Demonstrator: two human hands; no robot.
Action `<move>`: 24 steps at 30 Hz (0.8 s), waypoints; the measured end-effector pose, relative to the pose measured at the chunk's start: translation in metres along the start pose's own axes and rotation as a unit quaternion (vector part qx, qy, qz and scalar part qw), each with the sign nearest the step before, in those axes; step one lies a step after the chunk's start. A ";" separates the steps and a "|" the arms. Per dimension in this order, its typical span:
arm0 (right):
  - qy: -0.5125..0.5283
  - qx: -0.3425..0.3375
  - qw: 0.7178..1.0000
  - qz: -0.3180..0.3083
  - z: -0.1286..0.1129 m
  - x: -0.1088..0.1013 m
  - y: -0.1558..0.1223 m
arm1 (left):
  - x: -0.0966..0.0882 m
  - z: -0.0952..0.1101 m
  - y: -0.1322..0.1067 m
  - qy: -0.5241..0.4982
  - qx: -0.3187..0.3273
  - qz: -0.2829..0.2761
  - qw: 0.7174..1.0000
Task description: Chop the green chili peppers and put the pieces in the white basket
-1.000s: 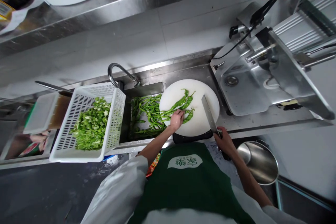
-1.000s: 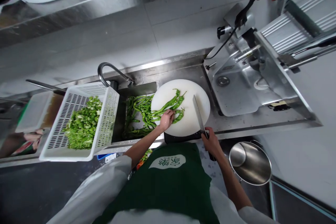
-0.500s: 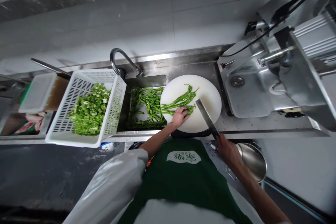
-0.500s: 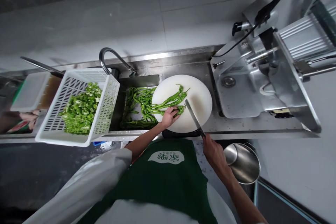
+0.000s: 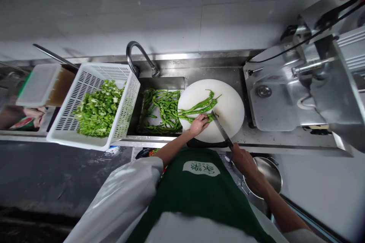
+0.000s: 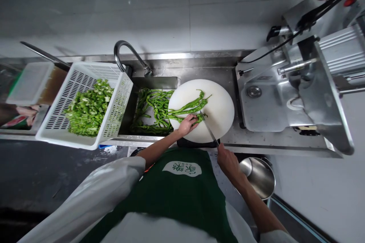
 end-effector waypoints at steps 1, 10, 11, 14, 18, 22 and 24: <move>-0.001 -0.004 1.000 0.004 -0.001 -0.001 0.006 | 0.000 -0.001 0.002 0.000 0.002 -0.010 1.000; 0.036 -0.038 0.998 0.026 0.001 -0.003 0.033 | -0.006 -0.008 0.010 -0.028 -0.030 0.006 0.999; 0.038 -0.048 0.998 0.028 0.002 -0.004 0.033 | -0.006 -0.008 0.011 -0.025 -0.039 0.008 0.999; 0.045 -0.056 0.997 0.033 -0.001 -0.008 0.039 | -0.005 -0.006 0.012 -0.016 -0.034 -0.013 0.999; 0.062 -0.045 0.996 0.043 -0.008 -0.013 0.055 | -0.009 0.003 0.010 -0.021 0.002 -0.032 0.999; 0.088 -0.056 0.992 0.071 0.008 -0.011 0.061 | -0.021 0.010 0.009 -0.018 0.008 -0.020 1.000; 0.096 -0.044 0.991 0.085 0.024 -0.008 0.058 | -0.034 0.007 0.018 0.009 -0.018 0.015 1.000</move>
Point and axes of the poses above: each hand's wrist, its own y-axis towards the middle knuckle, its own x-axis out of the palm, z = x × y, the point moved 5 cm from there along y, towards the middle knuckle, and after that the axes turned 1 degree about -y, right-handed, at the moved point
